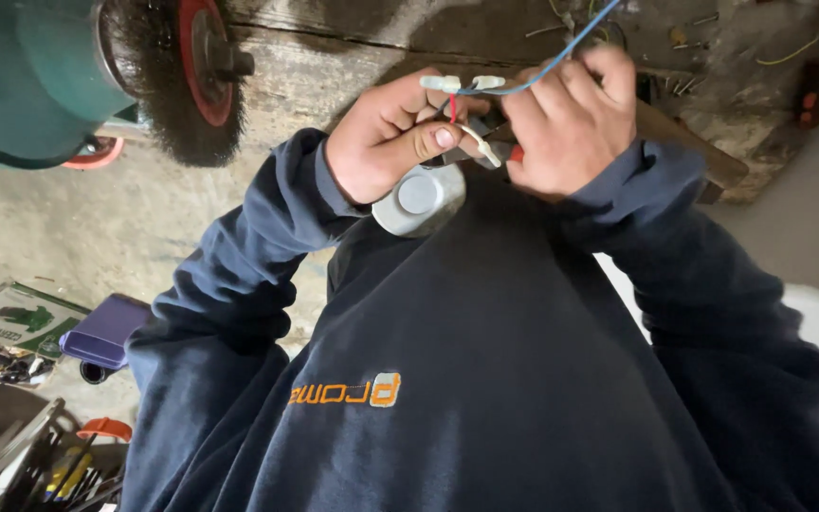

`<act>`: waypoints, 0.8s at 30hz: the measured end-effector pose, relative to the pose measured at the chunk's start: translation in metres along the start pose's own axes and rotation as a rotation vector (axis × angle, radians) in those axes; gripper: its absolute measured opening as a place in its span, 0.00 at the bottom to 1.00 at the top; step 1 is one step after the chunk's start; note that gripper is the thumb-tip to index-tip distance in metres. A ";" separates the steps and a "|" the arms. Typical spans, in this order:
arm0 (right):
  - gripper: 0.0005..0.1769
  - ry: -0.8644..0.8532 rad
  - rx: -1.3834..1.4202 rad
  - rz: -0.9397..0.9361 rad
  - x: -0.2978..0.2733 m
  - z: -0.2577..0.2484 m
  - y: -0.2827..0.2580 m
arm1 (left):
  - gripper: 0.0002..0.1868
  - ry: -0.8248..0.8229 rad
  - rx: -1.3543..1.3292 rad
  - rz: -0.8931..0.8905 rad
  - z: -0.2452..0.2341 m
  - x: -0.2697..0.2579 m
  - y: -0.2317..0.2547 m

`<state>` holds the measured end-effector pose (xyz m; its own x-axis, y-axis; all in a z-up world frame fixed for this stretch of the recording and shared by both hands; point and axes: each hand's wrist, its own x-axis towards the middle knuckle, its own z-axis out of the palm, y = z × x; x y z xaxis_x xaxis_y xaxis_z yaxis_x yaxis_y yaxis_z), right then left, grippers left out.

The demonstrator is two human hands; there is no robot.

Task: The person works on electrical wiring at a cluttered workbench, using pliers to strip insulation from wires and a screwdriver to connect them to a small cylindrical component. They handle multiple colored wires, including green, yellow, red, and blue, and use wire connectors to join them.

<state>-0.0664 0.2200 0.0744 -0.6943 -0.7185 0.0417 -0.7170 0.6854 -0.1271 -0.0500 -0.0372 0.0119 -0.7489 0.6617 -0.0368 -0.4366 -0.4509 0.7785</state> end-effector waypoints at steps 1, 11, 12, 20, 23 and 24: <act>0.23 0.018 0.005 0.016 0.005 0.000 0.000 | 0.15 -0.003 -0.015 -0.001 0.000 0.002 0.000; 0.22 0.127 0.057 -0.167 -0.002 0.020 0.029 | 0.12 -0.041 0.042 -0.046 0.007 0.007 -0.003; 0.21 0.133 0.057 -0.177 -0.003 0.022 0.031 | 0.11 -0.043 0.038 -0.040 0.007 0.008 -0.004; 0.18 0.176 0.085 -0.252 0.005 0.037 0.041 | 0.14 -0.030 0.053 -0.058 0.006 0.007 -0.001; 0.21 0.146 0.091 -0.267 0.009 0.035 0.043 | 0.15 -0.042 0.107 -0.048 0.006 0.007 0.005; 0.21 0.132 0.101 -0.275 0.012 0.035 0.045 | 0.16 -0.050 0.124 -0.042 0.006 0.006 0.007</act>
<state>-0.1045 0.2378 0.0348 -0.4822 -0.8492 0.2154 -0.8736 0.4477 -0.1906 -0.0549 -0.0324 0.0203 -0.7042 0.7087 -0.0418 -0.3995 -0.3470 0.8485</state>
